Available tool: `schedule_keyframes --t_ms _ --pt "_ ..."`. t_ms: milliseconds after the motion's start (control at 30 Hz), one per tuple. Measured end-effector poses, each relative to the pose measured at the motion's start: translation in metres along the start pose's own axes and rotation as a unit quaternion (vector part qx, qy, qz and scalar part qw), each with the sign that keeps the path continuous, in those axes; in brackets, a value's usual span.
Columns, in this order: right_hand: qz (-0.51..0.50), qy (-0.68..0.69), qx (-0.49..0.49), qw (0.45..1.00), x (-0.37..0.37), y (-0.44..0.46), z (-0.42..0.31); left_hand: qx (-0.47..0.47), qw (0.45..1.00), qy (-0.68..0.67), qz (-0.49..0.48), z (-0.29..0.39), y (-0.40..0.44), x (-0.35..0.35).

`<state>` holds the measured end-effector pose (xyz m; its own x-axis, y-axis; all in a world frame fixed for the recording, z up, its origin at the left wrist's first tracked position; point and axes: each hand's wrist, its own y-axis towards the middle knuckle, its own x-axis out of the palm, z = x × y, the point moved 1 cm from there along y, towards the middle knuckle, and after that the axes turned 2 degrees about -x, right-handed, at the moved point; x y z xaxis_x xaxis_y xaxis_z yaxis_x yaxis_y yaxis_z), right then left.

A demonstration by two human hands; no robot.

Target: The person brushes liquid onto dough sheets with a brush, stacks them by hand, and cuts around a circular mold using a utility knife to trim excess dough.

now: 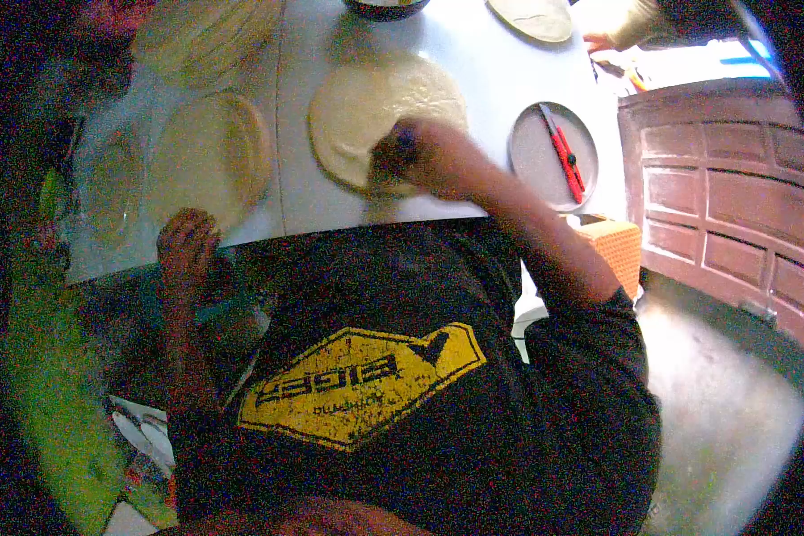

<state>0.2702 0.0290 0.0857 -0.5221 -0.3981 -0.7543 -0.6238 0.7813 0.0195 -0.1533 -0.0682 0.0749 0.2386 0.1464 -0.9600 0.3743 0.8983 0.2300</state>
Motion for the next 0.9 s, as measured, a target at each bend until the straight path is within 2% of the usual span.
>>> schedule_keyframes --t_ms 33,67,100,167,233,300,433,500,567,600,633,700,767,800,833,900 --pt "0.01 0.038 0.038 0.999 -0.007 0.01 0.017 0.006 1.0 0.003 0.005 -0.005 -0.002 0.004" --pt "0.091 0.037 0.124 0.987 -0.016 0.025 0.033 0.014 1.0 0.006 0.009 -0.007 -0.003 0.006" --pt "0.125 0.035 0.192 0.973 -0.028 0.04 0.044 0.015 1.0 0.007 0.011 -0.006 -0.002 0.005" --pt "0.169 -0.071 0.192 0.964 -0.043 0.069 0.055 0.007 1.0 -0.005 -0.005 -0.005 -0.001 0.003" --pt "0.167 -0.166 0.14 0.962 -0.031 0.091 0.037 0.007 1.0 -0.009 -0.013 -0.005 0.001 0.0" --pt "0.171 -0.134 -0.089 0.972 0.013 0.095 0.022 0.006 1.0 -0.016 -0.018 -0.006 0.004 -0.001" --pt "0.186 -0.188 -0.106 0.959 0.037 0.091 0.006 -0.005 0.999 -0.035 0.002 -0.007 -0.005 0.002" --pt "0.047 -0.209 -0.078 0.974 0.059 0.079 0.004 -0.013 0.999 -0.039 0.003 -0.008 -0.008 0.002" --pt "0.043 -0.109 -0.241 0.963 0.046 0.049 -0.032 -0.035 0.999 0.015 0.005 -0.011 -0.015 0.002" --pt "0.007 -0.058 -0.192 0.98 0.046 0.043 -0.029 -0.037 0.999 0.014 0.005 -0.018 -0.02 0.006" --pt "0.006 -0.058 -0.193 0.979 0.039 0.042 -0.02 -0.038 0.999 0.026 0.01 -0.028 -0.026 0.01" --pt "0.048 0.123 -0.147 0.98 0.012 0.045 0.009 -0.04 0.998 0.035 0.014 -0.036 -0.032 0.011" --pt "0.148 -0.05 -0.06 0.986 -0.016 0.049 0.027 -0.059 0.998 0.028 -0.011 -0.034 -0.031 0.0" --pt "0.211 -0.052 0.021 0.976 -0.023 0.046 0.024 -0.057 0.998 0.027 -0.009 -0.033 -0.03 -0.004" --pt "0.212 -0.054 0.021 0.975 -0.024 0.04 0.027 -0.057 0.998 0.009 -0.001 -0.032 -0.03 -0.007" --pt "0.148 -0.087 -0.005 0.985 -0.015 0.025 0.035 -0.057 0.998 -0.012 0.004 -0.034 -0.029 -0.011"
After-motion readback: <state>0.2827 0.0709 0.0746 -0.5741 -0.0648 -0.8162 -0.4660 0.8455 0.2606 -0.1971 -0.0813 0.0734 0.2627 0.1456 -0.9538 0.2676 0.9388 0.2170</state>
